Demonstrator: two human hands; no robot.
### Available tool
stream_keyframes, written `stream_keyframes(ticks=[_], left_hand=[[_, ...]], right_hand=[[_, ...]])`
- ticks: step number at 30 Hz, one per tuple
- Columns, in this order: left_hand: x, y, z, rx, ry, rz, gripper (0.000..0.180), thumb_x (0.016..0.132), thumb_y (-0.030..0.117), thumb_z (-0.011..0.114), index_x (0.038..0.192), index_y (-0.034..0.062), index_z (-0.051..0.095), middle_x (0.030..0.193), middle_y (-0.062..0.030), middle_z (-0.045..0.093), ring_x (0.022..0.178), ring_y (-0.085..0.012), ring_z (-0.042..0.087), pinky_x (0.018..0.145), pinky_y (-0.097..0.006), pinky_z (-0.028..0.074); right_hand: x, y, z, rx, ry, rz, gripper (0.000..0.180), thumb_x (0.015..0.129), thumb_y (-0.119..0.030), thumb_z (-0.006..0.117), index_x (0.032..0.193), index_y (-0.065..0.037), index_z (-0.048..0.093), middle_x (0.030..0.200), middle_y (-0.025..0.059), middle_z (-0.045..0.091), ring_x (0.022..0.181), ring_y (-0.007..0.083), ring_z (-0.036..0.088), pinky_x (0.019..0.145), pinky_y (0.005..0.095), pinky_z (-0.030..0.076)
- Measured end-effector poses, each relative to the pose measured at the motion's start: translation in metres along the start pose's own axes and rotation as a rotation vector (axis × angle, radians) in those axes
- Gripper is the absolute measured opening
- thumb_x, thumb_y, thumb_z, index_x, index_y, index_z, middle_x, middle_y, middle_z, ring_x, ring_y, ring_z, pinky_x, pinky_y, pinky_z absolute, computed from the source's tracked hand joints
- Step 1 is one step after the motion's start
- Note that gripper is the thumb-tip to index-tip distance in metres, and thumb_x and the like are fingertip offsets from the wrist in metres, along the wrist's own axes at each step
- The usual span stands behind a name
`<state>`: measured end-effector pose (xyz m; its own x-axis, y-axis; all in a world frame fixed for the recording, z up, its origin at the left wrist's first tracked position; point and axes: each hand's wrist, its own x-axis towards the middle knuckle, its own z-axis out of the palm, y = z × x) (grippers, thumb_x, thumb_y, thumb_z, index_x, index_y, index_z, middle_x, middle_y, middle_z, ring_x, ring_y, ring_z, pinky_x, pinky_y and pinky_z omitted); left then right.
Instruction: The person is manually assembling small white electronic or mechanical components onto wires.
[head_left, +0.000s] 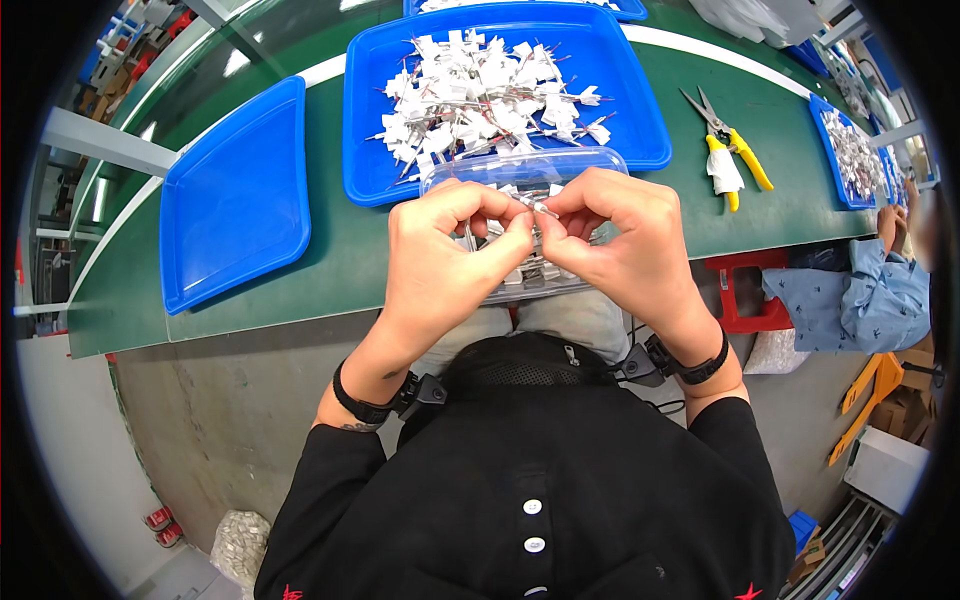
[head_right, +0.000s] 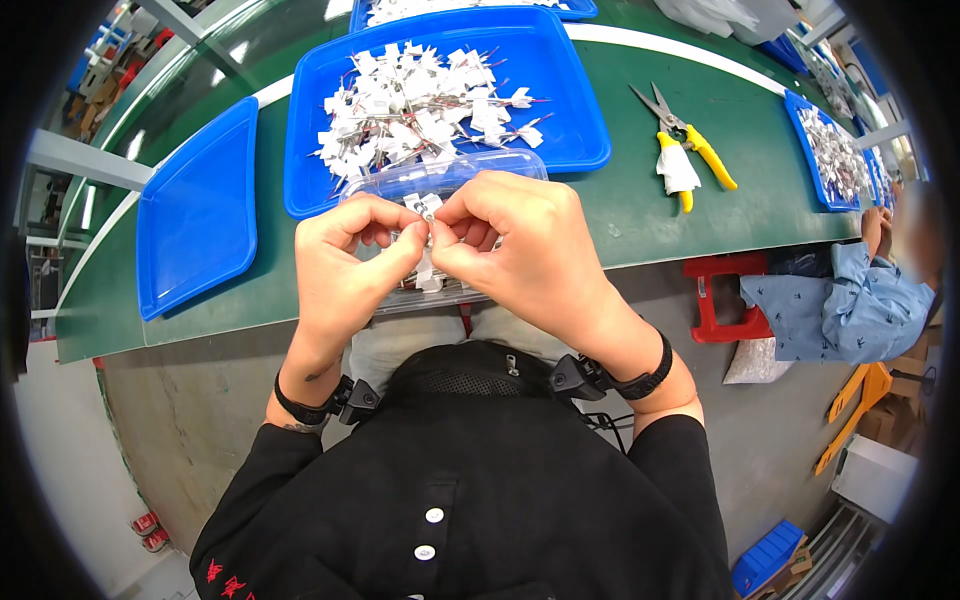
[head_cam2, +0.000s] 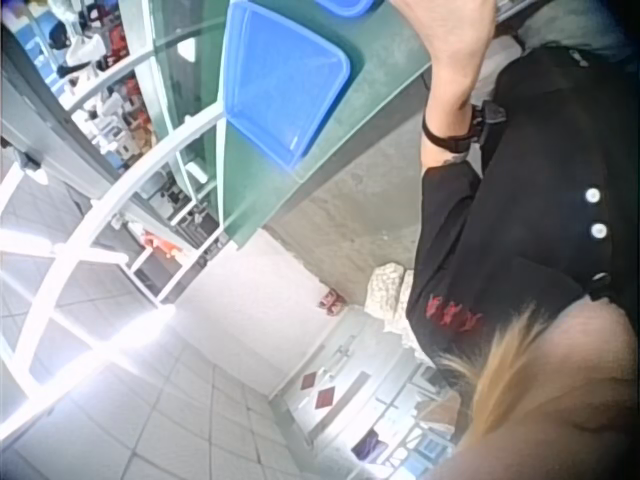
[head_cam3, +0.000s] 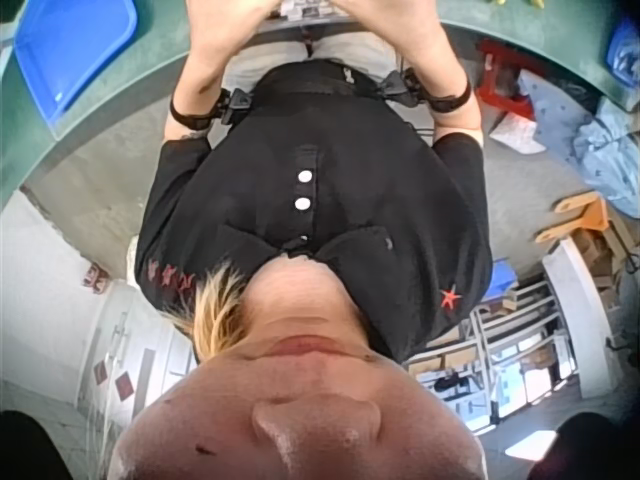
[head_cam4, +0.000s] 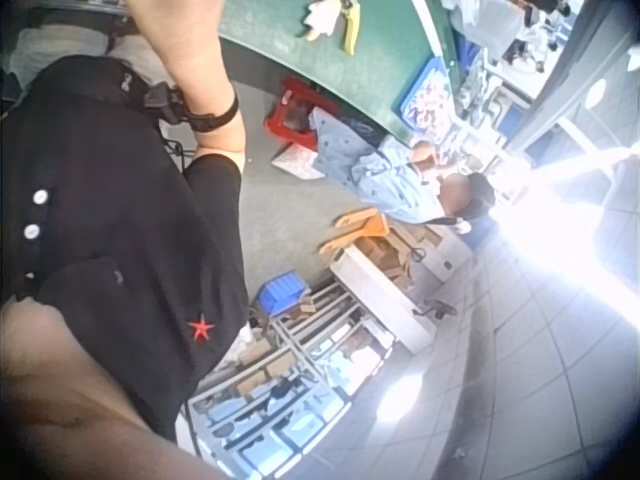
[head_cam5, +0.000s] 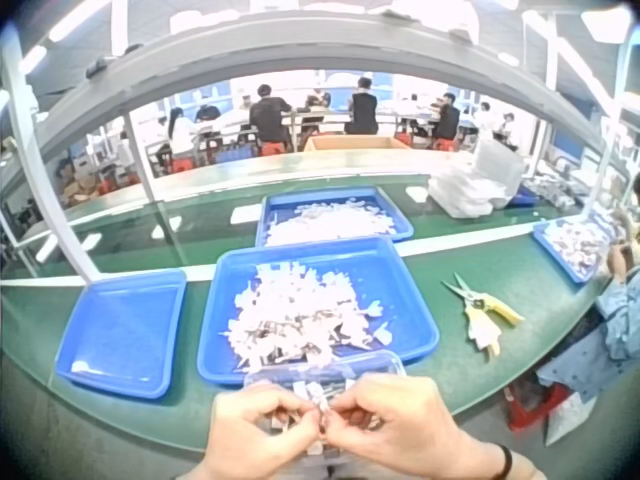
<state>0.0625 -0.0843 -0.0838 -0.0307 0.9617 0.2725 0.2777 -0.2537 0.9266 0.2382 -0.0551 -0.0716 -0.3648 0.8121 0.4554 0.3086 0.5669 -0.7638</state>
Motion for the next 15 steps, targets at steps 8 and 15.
stream_keyframes(ticks=[8,15], left_hand=[[0.003,0.004,-0.003,0.0,-0.063,-0.028,0.007,0.073,0.006,0.072,0.074,-0.0001,0.069,0.068,-0.0012,0.064,0.063,-0.0079,0.049,0.058,-0.024,0.042],[0.003,0.004,-0.007,-0.028,-0.158,-0.065,0.005,0.072,0.005,0.071,0.074,0.0012,0.069,0.068,-0.0002,0.063,0.064,-0.0072,0.048,0.058,-0.024,0.041]], right_hand=[[0.001,-0.001,-0.001,-0.052,-0.016,-0.018,0.01,0.073,-0.004,0.074,0.076,0.001,0.065,0.067,0.0049,0.064,0.057,0.0113,0.063,0.053,0.0232,0.052],[0.013,0.008,-0.016,0.076,-0.189,-0.07,0.009,0.072,-0.003,0.072,0.076,0.0,0.065,0.068,0.0042,0.063,0.06,0.0106,0.061,0.057,0.0233,0.05]])
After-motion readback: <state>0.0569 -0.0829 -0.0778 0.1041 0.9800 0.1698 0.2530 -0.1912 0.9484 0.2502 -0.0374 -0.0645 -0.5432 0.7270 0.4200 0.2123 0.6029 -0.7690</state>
